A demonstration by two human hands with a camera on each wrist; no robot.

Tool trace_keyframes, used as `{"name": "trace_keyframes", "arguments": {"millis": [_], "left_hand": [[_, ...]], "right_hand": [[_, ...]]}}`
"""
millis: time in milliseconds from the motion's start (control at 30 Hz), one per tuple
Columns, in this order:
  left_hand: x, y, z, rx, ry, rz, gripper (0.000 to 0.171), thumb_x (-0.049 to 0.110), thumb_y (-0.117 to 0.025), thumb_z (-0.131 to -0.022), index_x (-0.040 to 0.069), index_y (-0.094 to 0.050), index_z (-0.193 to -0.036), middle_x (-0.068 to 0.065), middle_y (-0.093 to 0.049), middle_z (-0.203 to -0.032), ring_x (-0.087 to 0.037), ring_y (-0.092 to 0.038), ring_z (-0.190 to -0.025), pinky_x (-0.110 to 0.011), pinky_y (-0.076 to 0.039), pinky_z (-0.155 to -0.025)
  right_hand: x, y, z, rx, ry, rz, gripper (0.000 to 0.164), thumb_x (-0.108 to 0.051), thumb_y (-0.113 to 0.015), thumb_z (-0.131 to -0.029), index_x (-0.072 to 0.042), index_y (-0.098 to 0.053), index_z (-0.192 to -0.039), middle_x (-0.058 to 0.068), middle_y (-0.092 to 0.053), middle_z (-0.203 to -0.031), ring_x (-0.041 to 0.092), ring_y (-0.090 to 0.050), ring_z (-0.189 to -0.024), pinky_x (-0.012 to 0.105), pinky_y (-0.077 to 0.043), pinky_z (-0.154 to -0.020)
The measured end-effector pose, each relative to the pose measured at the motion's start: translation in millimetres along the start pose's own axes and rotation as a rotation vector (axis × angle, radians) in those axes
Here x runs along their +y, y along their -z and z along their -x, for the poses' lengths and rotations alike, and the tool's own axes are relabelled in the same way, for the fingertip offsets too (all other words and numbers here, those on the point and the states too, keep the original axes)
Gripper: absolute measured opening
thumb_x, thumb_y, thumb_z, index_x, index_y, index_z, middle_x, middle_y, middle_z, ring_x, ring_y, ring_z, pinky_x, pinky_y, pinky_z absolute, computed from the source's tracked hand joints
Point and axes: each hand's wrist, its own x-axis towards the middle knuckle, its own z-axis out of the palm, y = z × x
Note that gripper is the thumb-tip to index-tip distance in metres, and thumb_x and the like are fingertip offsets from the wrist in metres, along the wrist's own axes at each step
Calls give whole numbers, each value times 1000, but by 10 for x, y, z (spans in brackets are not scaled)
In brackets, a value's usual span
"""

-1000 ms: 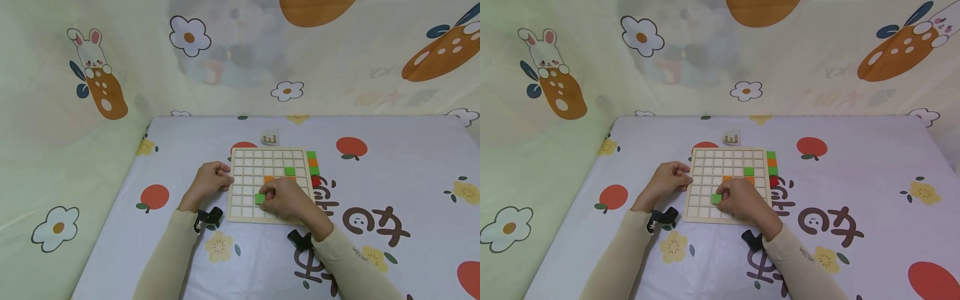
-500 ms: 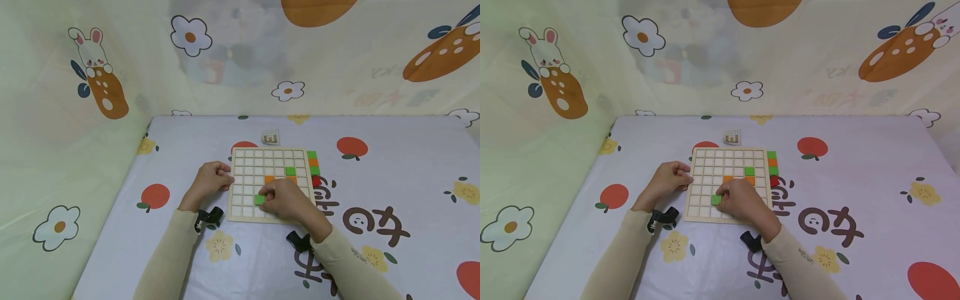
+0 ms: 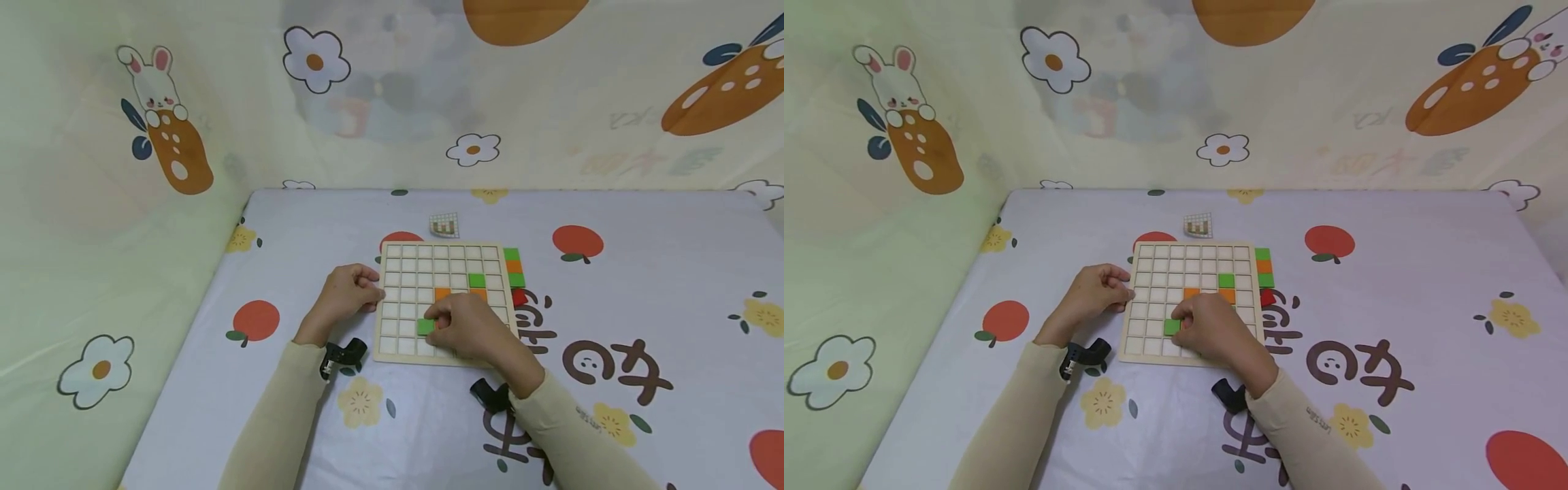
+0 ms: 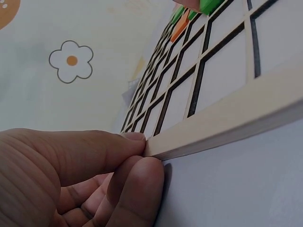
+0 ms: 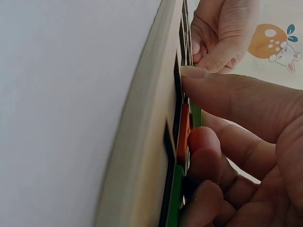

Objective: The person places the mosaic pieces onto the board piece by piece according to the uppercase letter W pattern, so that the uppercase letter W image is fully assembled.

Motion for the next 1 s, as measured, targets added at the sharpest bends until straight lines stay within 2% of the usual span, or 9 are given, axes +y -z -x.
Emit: {"name": "trace_keyframes", "arguments": {"millis": [667, 1000], "left_hand": [[16, -12, 5, -7, 6, -2, 28, 0, -78, -89, -3, -67, -115, -8, -69, -85, -13, -68, -66, -24, -61, -62], [9, -8, -4, 2, 9, 3, 27, 0, -78, -89, -2, -67, -114, -8, -68, -84, -14, -68, -66, -25, -61, -62]], "right_hand": [[-8, 13, 24, -17, -3, -19, 36, -9, -85, -83, -3, -77, -118, 1, -55, -70, 16, -51, -66, 28, -41, -56], [-34, 31, 35, -24, -13, -41, 30, -4, -80, -85, -6, -78, -114, 1, -60, -77, 18, -55, -74, 30, -46, -62]]}}
